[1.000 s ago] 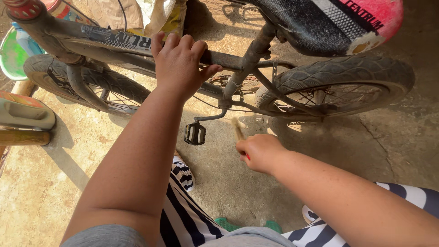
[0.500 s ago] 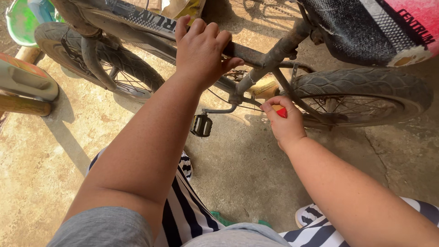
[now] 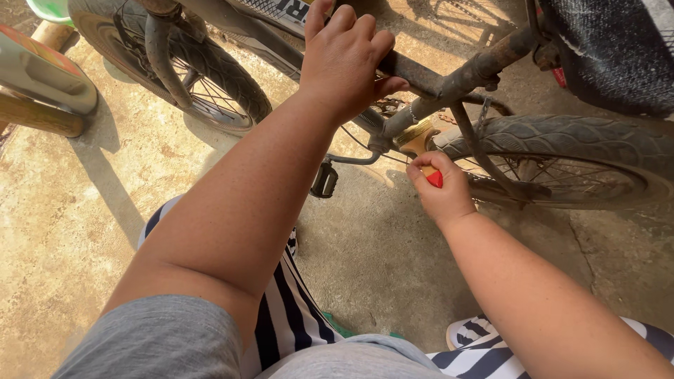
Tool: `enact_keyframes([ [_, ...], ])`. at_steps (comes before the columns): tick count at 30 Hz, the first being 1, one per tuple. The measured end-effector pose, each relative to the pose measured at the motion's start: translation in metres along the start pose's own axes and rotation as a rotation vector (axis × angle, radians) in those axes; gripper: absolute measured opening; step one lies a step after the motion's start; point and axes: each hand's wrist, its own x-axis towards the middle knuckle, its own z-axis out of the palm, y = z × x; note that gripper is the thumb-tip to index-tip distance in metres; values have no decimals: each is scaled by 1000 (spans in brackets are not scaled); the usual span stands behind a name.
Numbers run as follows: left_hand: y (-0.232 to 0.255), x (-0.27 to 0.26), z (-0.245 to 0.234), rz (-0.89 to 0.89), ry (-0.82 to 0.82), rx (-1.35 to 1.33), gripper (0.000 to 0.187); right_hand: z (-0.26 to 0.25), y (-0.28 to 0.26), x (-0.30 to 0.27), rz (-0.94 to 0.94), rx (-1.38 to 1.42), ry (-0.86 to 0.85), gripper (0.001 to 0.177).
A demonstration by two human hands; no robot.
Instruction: The person uses a brush to scrub the rear wheel, chain, and frame of a bicycle. They hold the bike steady with one hand while brushing with the other, focusing on the rear wheel area throughout the clip.
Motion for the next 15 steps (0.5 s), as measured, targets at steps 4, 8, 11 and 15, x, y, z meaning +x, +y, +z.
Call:
enact_keyframes([
  [4, 0, 2, 1, -9, -28, -12, 59, -4, -5, -2, -127, -665, -115, 13],
  [8, 2, 2, 2, -36, -77, -32, 60, 4, -6, -9, -148, -614, 44, 13],
  [11, 2, 2, 4, -28, -49, -20, 63, 1, -4, -6, -189, -338, 2, 16],
  [15, 0, 2, 2, -14, -33, -26, 61, -6, -4, -3, -173, -320, -117, 13],
])
